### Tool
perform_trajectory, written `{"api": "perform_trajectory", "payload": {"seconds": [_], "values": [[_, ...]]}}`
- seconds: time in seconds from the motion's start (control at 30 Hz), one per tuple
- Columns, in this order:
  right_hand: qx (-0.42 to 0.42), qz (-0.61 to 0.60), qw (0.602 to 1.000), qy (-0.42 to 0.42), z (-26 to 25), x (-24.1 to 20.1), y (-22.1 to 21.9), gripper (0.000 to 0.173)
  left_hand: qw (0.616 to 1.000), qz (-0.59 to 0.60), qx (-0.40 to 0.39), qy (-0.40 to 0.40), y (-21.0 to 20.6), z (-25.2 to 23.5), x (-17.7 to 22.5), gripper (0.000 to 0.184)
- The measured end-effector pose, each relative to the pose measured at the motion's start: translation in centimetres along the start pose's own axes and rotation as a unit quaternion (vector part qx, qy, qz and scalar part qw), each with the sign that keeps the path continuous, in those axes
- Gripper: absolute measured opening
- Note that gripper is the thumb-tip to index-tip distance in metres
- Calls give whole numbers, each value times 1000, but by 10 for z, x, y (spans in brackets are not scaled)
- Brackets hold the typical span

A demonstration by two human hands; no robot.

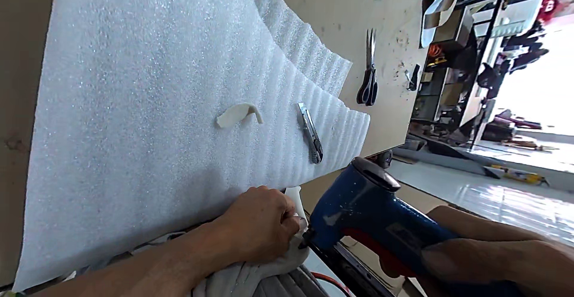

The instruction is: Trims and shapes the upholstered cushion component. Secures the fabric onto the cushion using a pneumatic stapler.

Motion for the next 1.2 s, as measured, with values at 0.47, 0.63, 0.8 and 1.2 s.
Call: {"api": "perform_trajectory", "payload": {"seconds": [0.47, 0.63, 0.8, 1.2], "values": [[-24, 7, 999, 28, -5, -19, -16, 20, 993, -62, 15, -96, 5, -14, -5, 26], [22, -7, 998, 54, 0, -11, -10, 19, 996, -43, 24, -81, 4, -15, -9, 32], [287, 16, 939, 186, 2, 26, 61, 27, 1000, 9, -18, 14, 12, 2, 6, 48], [622, 62, 688, 369, -146, 19, 101, 70, 991, -90, 82, -50, -3, 70, 48, 45]]}}
Point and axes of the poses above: each hand's wrist, its own z-axis away from the middle knuckle, its own y-axis out of the back of the hand, x = y × z, the point moved 6 cm from there along -z, towards the middle knuckle, and after that the axes turned 10 degrees about -y, right-handed, at the moved point
